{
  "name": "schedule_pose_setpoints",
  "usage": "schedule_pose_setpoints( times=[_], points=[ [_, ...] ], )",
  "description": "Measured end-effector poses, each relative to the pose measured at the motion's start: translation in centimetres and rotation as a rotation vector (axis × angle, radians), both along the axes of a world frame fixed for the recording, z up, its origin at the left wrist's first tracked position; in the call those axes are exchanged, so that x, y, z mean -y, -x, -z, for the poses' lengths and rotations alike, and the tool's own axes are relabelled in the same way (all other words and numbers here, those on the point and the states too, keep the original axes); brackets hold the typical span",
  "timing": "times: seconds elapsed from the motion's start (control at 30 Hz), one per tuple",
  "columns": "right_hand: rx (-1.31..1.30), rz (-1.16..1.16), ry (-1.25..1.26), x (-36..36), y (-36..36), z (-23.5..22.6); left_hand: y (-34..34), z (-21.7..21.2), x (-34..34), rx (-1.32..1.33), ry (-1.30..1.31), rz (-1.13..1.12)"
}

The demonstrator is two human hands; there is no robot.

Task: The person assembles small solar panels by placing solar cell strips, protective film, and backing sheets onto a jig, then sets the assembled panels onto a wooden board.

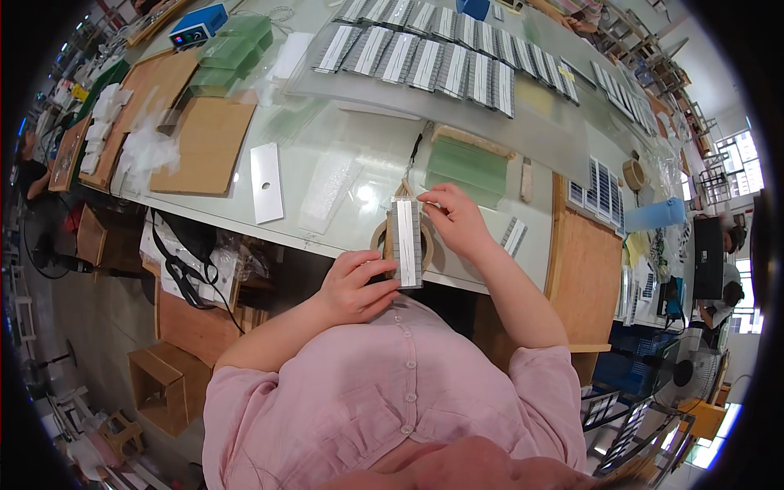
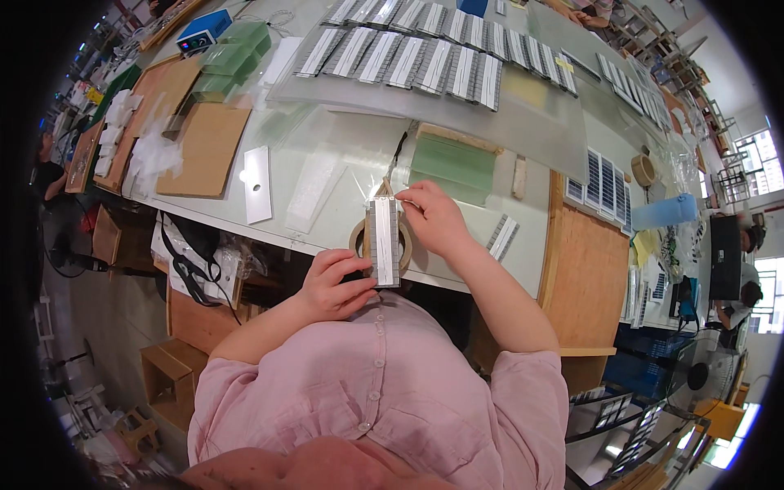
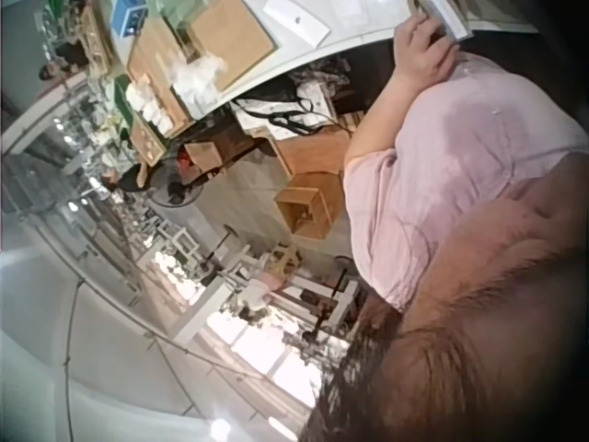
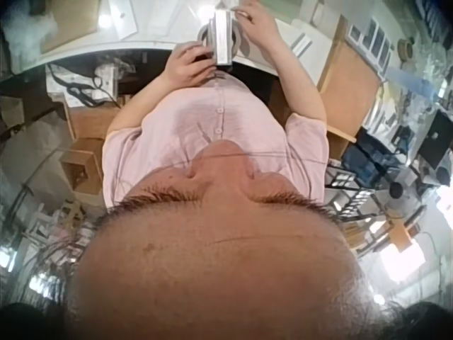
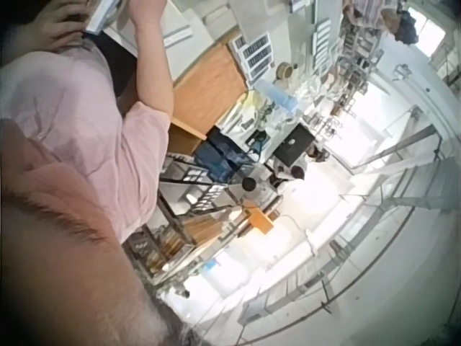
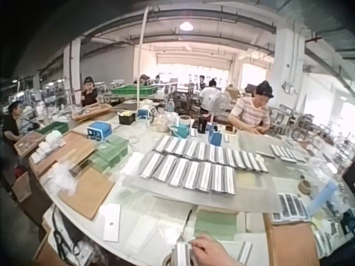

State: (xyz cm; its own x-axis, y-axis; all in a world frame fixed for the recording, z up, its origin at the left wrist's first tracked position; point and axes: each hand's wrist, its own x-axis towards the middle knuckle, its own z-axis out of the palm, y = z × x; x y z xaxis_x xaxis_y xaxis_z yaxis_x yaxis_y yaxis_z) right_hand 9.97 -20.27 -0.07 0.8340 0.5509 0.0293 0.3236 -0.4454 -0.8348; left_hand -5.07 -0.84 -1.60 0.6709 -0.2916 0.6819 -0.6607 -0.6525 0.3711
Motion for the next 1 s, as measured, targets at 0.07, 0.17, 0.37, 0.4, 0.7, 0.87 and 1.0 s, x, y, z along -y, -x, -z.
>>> schedule_pose_setpoints(
  times=[0.07,0.17,0.37,0.4,0.7,0.87,1.0],
  points=[
    [0.001,-0.001,-0.004,0.1,0.0,0.4,0.2,0.1,0.1,-0.009,0.001,-0.001],
    [0.009,0.0,-0.003,0.3,0.1,0.6,0.4,0.3,0.2,-0.008,0.008,0.001],
    [-0.002,-0.001,-0.004,0.3,0.4,0.6,0.6,0.6,0.2,0.015,0.045,0.011],
    [0.035,0.007,-0.001,0.3,0.1,0.8,0.5,0.6,0.1,0.044,0.06,0.037],
    [0.045,0.011,-0.004,-0.2,0.0,0.7,0.4,1.0,0.1,0.032,0.057,0.061],
    [0.03,0.017,-0.019,-0.3,0.3,0.8,0.4,0.8,0.3,0.022,0.06,0.051],
    [0.045,0.014,-0.011,-0.3,0.3,0.9,0.5,0.7,0.3,0.029,0.054,0.055]
  ],
)
